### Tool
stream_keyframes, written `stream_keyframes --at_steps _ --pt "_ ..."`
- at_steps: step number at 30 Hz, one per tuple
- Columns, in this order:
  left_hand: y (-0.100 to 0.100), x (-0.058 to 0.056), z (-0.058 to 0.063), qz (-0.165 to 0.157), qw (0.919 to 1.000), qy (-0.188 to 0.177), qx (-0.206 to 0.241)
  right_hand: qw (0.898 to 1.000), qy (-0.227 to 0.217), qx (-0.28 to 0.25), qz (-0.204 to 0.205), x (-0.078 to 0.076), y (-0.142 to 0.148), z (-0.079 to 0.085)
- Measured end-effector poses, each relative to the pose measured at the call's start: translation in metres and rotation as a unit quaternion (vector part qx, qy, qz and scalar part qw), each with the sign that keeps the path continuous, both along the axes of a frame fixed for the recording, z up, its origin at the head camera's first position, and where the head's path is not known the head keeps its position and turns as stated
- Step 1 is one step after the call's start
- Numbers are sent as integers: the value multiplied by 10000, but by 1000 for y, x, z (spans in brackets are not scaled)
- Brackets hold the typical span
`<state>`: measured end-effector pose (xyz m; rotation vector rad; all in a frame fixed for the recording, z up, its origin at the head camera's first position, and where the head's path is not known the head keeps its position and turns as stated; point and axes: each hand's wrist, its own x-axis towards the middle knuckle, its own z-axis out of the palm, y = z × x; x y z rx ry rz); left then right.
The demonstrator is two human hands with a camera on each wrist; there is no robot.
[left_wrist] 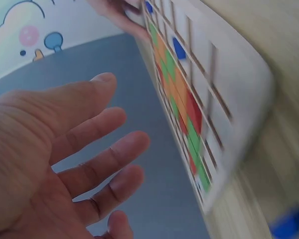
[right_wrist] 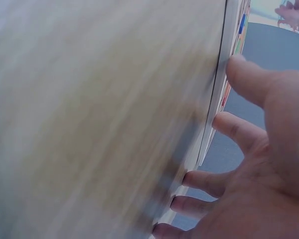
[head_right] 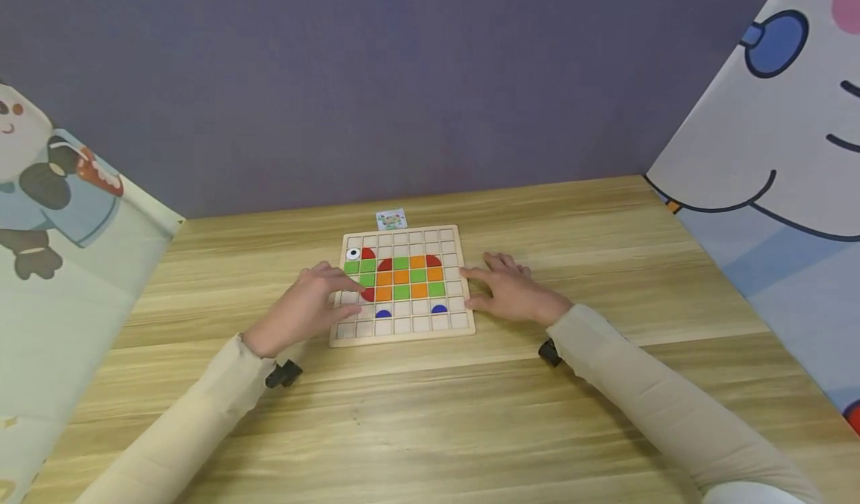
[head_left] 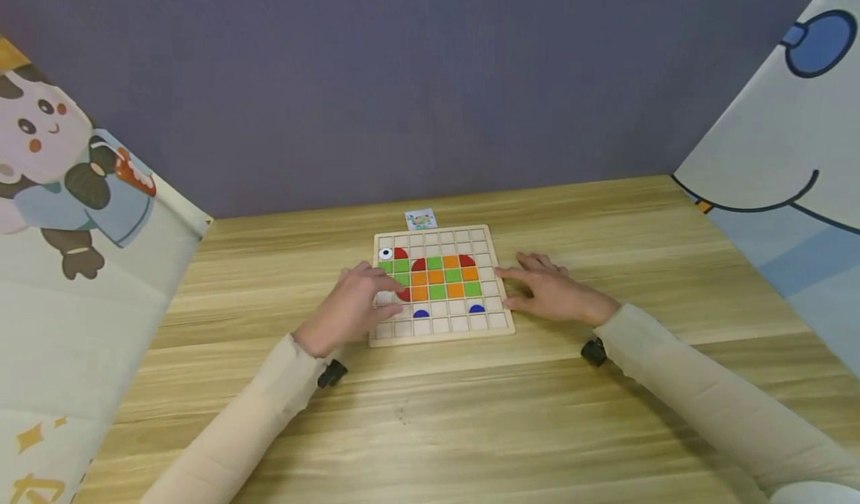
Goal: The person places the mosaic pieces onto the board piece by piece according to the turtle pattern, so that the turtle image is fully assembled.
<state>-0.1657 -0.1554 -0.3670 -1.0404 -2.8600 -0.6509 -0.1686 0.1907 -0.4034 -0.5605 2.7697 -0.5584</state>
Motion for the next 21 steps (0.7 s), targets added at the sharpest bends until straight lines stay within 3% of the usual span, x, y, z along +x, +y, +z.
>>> stream_keyframes --at_steps 11,21 --pt "-64 9 -9 579 9978 111 -317 10000 5 71 61 -1 1 0" --pt "-81 12 -22 720 9952 -211 -630 10000 -50 40 62 0 1 0"
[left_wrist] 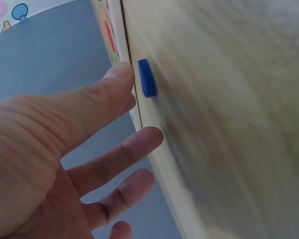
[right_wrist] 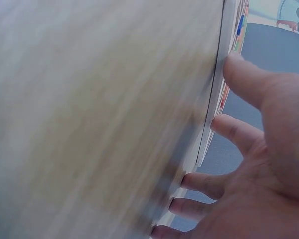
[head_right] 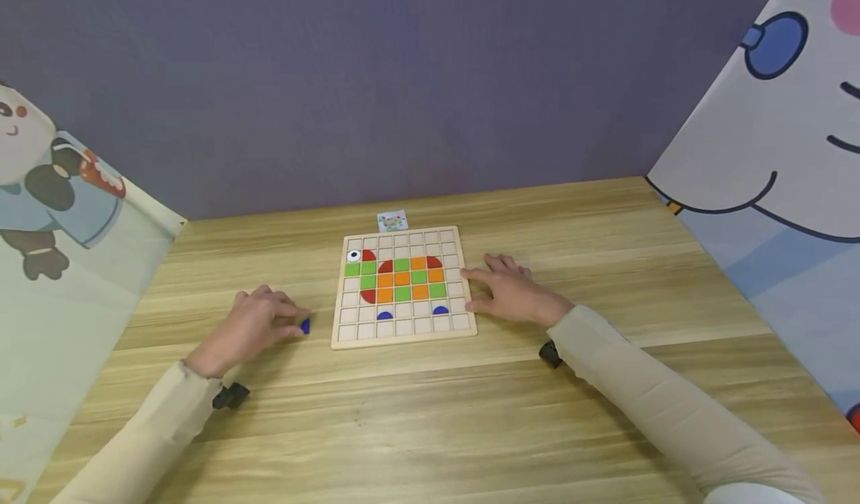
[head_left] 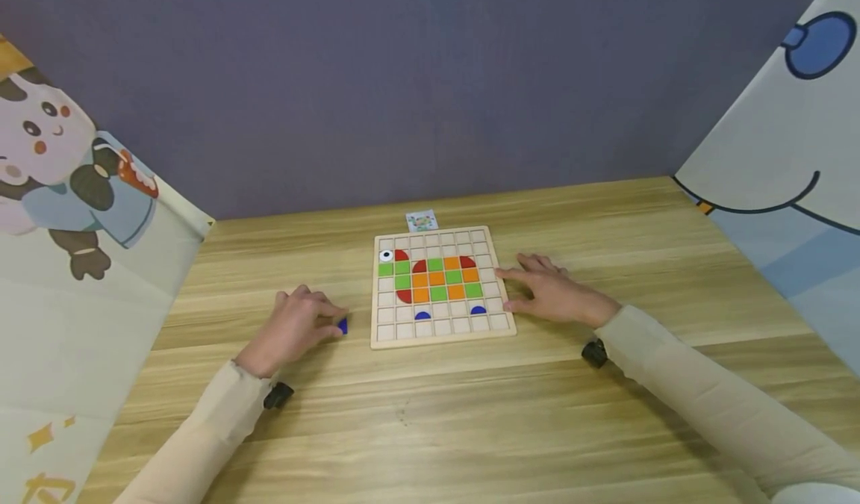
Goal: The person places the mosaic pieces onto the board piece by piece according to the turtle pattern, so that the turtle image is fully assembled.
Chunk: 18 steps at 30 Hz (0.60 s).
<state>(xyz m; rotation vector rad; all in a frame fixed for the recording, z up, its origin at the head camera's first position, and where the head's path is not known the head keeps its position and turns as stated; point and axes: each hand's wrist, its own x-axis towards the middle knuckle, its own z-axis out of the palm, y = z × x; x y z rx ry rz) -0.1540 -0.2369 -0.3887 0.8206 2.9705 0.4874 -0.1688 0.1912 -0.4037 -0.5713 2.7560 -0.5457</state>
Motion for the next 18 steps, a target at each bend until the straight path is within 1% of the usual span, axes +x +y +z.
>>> stream_keyframes --at_steps 4,9,13,18 --pt "1 -2 -5 -25 10000 -18 -30 10000 -10 1 -14 1 0 0" --pt "3 -3 -8 -117 9999 113 -56 10000 5 -13 -27 1 0 1" --pt "5 -4 -7 -136 9998 125 -95 10000 40 9 -9 1 0 -1" --pt "9 -4 -6 -102 9999 -5 -117 10000 49 13 23 0 1 -2"
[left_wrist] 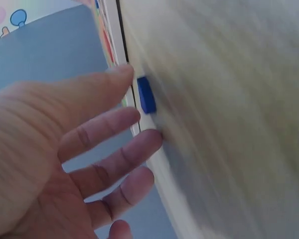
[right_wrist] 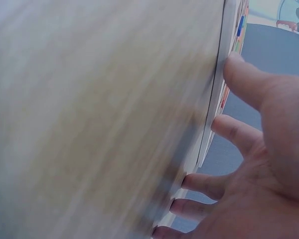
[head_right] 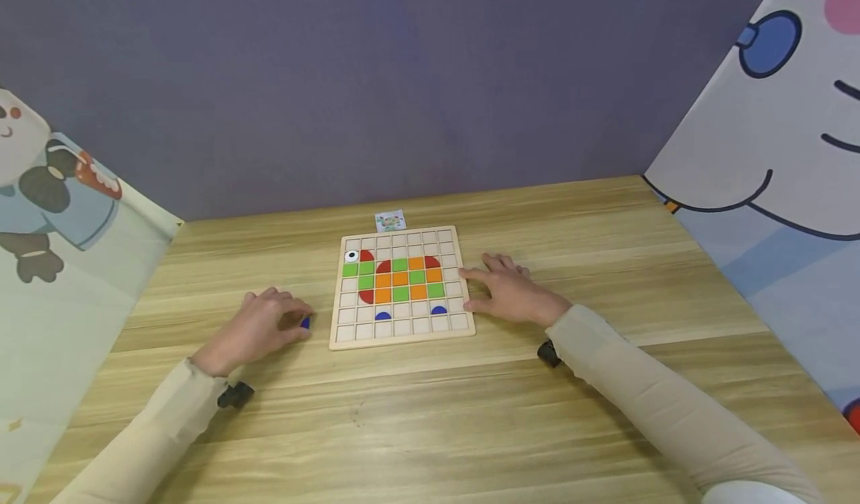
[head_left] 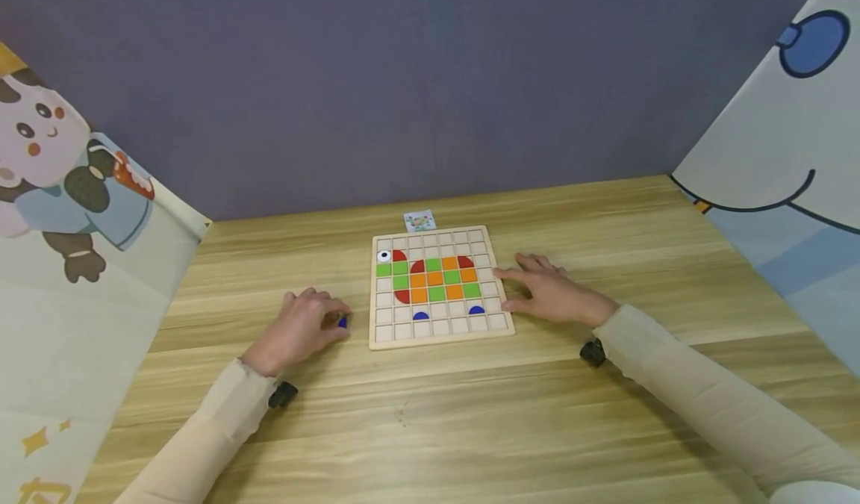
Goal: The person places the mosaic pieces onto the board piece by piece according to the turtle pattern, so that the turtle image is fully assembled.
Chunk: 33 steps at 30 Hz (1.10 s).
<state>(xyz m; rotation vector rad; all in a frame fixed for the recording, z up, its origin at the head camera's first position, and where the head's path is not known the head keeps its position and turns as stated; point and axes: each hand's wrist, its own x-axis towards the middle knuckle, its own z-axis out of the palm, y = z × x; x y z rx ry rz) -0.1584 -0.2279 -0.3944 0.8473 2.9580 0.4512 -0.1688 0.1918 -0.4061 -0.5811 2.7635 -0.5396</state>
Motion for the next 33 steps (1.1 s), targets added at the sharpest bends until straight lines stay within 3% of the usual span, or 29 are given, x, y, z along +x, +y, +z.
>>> stream_keyframes --at_steps 13,24,33 --pt "9 -3 -4 -221 9991 356 -55 10000 -31 46 -58 0 -1 3" --pt "12 -5 -5 -227 9994 245 0 9999 -99 35 -66 1 -2 7" --pt "20 -11 1 -257 9983 494 172 10000 -50 51 12 0 -1 5"
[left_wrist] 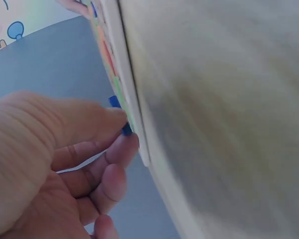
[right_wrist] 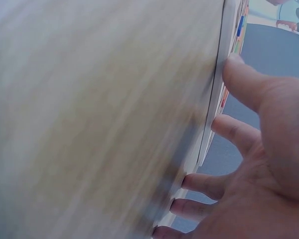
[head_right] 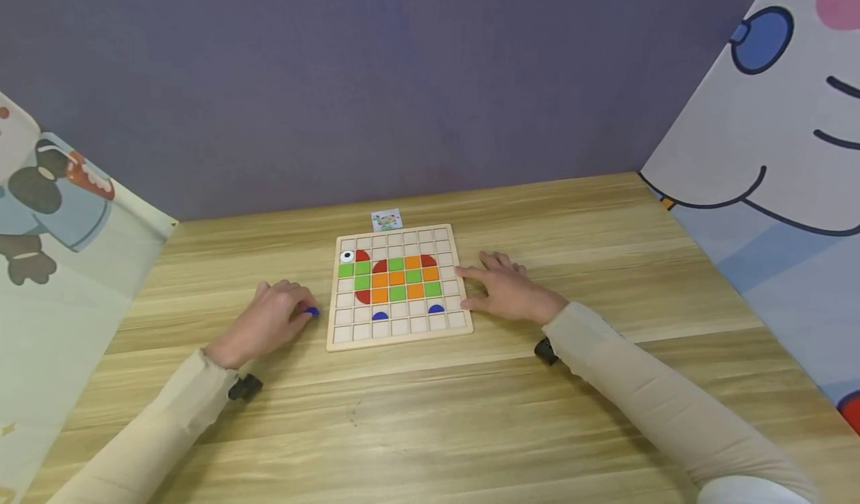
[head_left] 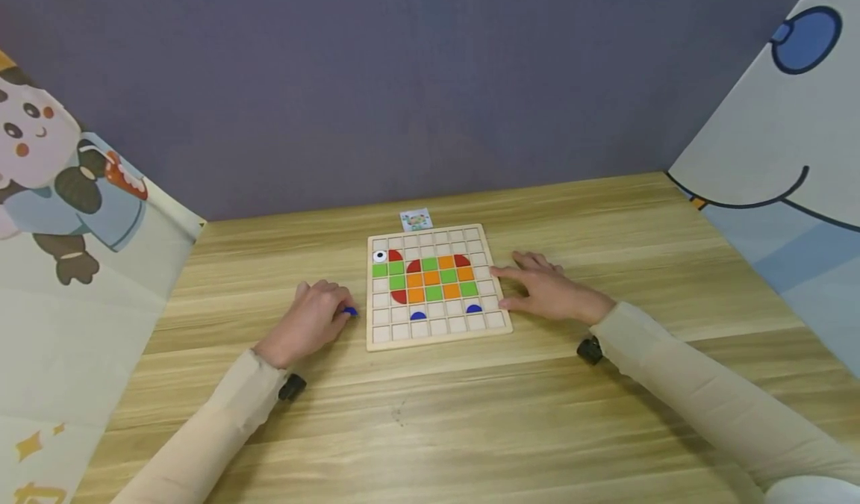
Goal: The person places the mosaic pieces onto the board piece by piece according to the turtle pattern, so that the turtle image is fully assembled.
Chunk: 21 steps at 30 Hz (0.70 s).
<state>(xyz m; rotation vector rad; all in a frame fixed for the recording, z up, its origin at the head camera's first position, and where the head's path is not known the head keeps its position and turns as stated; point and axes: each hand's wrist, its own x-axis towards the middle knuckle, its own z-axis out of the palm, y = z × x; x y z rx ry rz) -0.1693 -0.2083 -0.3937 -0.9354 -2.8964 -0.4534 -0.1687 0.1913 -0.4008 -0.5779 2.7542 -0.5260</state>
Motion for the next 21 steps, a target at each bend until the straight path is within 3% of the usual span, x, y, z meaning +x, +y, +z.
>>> stream_keyframes --at_steps 6,10,21 --pt "19 -10 12 -25 9998 136 165 10000 20 -40 28 0 0 -1" --pt "36 -19 18 -216 9994 223 176 10000 3 -42 7 0 1 -2" --pt "77 -36 23 -595 9973 234 350 10000 49 54 -66 -2 0 -4"
